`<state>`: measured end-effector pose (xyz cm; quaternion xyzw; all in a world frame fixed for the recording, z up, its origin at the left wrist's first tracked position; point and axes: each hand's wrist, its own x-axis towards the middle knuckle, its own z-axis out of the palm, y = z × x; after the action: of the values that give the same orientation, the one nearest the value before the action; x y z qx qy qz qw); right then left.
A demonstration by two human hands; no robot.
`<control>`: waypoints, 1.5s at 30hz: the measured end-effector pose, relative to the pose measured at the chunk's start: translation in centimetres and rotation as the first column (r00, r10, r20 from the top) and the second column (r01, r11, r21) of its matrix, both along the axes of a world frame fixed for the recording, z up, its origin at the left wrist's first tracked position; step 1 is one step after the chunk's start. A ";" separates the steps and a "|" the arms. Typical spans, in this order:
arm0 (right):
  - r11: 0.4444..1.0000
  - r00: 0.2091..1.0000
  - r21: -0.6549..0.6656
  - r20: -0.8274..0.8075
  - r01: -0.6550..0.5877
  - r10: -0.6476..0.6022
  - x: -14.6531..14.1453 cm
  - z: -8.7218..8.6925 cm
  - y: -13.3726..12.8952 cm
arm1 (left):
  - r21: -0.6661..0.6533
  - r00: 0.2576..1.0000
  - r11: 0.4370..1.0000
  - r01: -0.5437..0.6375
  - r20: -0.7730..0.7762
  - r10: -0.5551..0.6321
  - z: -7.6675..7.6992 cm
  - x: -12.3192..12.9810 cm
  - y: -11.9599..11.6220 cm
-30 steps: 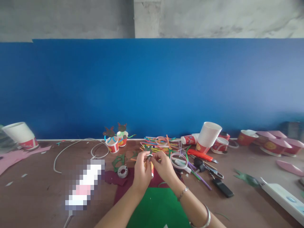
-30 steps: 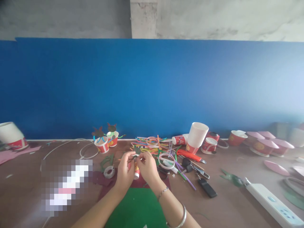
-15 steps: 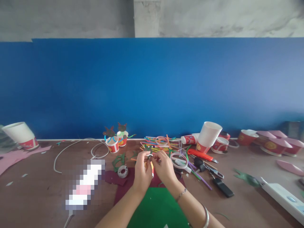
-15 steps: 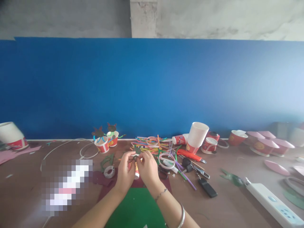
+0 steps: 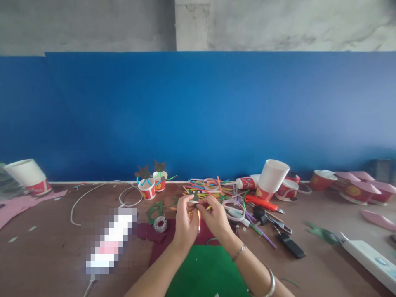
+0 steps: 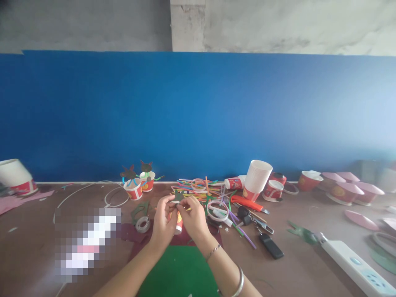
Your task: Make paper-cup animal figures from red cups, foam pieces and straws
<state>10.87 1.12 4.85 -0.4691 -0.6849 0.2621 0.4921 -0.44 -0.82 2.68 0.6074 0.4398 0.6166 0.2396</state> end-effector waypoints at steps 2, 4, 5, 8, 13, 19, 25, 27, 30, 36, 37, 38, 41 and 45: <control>0.996 0.994 -0.090 -0.104 -0.026 0.016 -0.1 0.0 0.0 | -0.008 0.999 0.999 -0.036 -0.036 0.035 0.0 0.0 0.1; 0.983 0.976 -0.172 -0.217 -0.070 0.032 -0.1 -0.1 0.0 | 0.010 0.985 0.995 -0.097 -0.141 0.098 0.1 -0.1 0.2; 0.975 0.964 -0.198 -0.263 -0.095 0.041 0.0 -0.2 0.1 | 0.024 0.973 0.992 -0.122 -0.194 0.124 0.2 -0.2 0.2; 0.962 0.944 -0.228 -0.320 -0.153 0.074 0.1 -0.4 0.2 | 0.063 0.951 0.989 -0.136 -0.271 0.148 0.7 -0.4 0.0; 0.975 0.968 -0.169 -0.230 -0.142 0.101 0.3 0.0 0.3 | 0.063 0.963 0.995 -0.071 -0.255 0.085 1.1 -0.4 -0.1; 0.946 0.928 -0.288 -0.371 -0.152 0.036 0.3 0.2 0.3 | 0.002 0.996 1.000 -0.006 -0.086 0.006 0.3 -0.2 0.4; 0.929 0.909 -0.311 -0.412 -0.200 0.058 0.2 0.0 0.5 | -0.026 0.996 1.000 -0.012 -0.093 0.009 0.4 -0.3 0.4; 0.961 0.940 -0.245 -0.341 -0.125 0.035 0.2 0.1 0.4 | -0.034 0.992 0.998 -0.057 -0.110 0.053 0.4 -0.4 0.5; 0.998 0.987 -0.015 -0.148 0.054 -0.056 0.3 0.5 -0.1 | -0.037 0.978 0.986 -0.165 -0.138 0.159 0.2 -0.7 0.7; 0.970 0.982 0.244 0.181 0.015 -0.060 0.2 0.6 -0.8 | 0.037 0.942 0.968 -0.250 -0.222 0.252 0.3 -0.8 0.7; 0.973 0.981 0.230 0.187 0.016 -0.060 0.2 0.5 -0.7 | 0.052 0.938 0.966 -0.253 -0.233 0.258 0.4 -0.8 0.6; 0.979 0.982 0.206 0.183 0.015 -0.053 0.2 0.4 -0.6 | 0.066 0.934 0.964 -0.256 -0.240 0.265 0.5 -0.8 0.4; 0.994 0.991 0.107 0.130 -0.007 -0.007 0.2 0.2 -0.2 | 0.097 0.928 0.963 -0.253 -0.259 0.270 0.8 -0.7 0.1; 0.997 0.991 0.065 0.125 -0.047 0.039 0.5 0.4 0.1 | 0.118 0.918 0.963 -0.243 -0.292 0.268 1.2 -0.7 -0.1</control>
<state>11.40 1.23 5.26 -0.4526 -0.7326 0.2197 0.4584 -1.09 -0.96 3.86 0.6419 0.5222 0.5582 0.0616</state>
